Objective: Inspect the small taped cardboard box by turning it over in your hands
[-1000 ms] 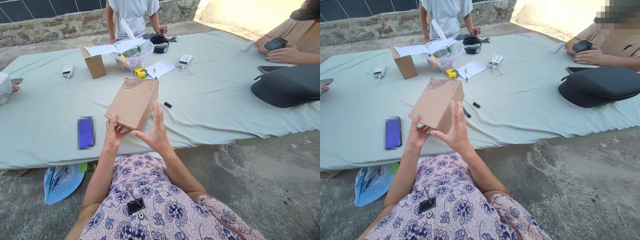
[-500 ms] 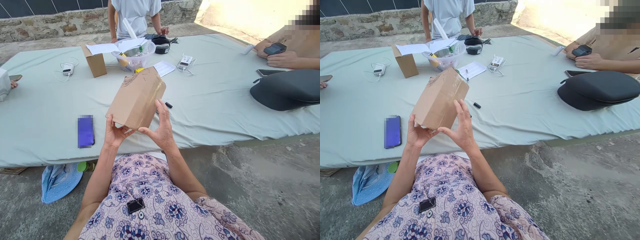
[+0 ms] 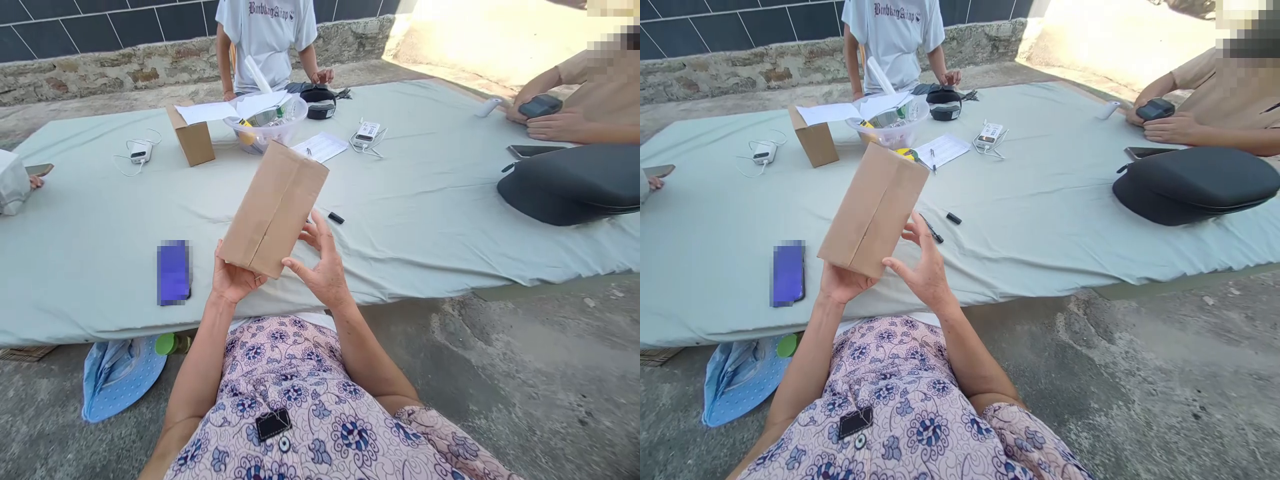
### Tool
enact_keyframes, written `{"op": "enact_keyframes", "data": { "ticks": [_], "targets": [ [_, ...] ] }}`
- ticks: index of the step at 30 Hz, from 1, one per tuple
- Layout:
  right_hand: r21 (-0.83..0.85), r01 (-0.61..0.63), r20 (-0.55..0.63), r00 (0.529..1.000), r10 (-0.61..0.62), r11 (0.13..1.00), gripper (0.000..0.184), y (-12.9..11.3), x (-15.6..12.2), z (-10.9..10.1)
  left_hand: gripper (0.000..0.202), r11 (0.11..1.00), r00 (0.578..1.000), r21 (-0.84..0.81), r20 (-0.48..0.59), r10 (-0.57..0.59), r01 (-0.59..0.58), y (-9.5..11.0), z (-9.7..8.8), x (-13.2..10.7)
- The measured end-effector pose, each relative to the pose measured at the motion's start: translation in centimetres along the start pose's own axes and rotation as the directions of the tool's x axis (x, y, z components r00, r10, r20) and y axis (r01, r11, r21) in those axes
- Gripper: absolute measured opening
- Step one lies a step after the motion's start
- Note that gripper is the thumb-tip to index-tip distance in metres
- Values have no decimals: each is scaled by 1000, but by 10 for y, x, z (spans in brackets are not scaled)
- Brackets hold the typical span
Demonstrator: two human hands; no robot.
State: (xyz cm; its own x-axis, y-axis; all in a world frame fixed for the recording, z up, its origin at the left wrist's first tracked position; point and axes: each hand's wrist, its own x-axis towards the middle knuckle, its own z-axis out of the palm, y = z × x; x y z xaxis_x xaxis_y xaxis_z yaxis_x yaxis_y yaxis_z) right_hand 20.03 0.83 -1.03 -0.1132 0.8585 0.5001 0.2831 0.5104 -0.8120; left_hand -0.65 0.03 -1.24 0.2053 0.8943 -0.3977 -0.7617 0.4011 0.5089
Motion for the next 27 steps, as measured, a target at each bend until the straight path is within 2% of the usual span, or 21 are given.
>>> {"op": "enact_keyframes", "data": {
  "ticks": [2,4,7,11,13,17,20,24,27],
  "targets": [
    [13,-26,-94,995,27,1000,105,4,1,-4,64,997,1000,76,-2,6,-5,2,-7,2],
    [31,-43,-219,975,48,999,106,10,4,-12,65,991,998,134,-61,31,-23,4,-11,2],
    [88,-50,-354,932,78,995,95,15,8,-28,61,982,990,181,-115,85,-63,6,-13,2],
    [163,-91,-370,918,146,982,65,8,11,-43,48,962,974,230,-132,184,-150,5,-13,3],
    [187,-93,-385,909,160,978,61,5,11,-42,44,935,954,265,-120,275,-236,3,-13,3],
    [194,-116,-383,905,184,974,61,5,12,-33,50,858,907,372,-86,413,-355,2,-15,3],
    [147,-173,-336,917,213,974,56,8,11,-28,43,777,846,458,-94,525,-431,2,-16,5],
    [117,-172,-316,927,201,978,48,7,11,-26,36,621,735,566,-40,677,-542,3,-14,10],
    [102,-172,-294,936,195,980,46,3,11,-27,33,563,637,563,-81,766,-605,3,-12,12]
  ]
}}
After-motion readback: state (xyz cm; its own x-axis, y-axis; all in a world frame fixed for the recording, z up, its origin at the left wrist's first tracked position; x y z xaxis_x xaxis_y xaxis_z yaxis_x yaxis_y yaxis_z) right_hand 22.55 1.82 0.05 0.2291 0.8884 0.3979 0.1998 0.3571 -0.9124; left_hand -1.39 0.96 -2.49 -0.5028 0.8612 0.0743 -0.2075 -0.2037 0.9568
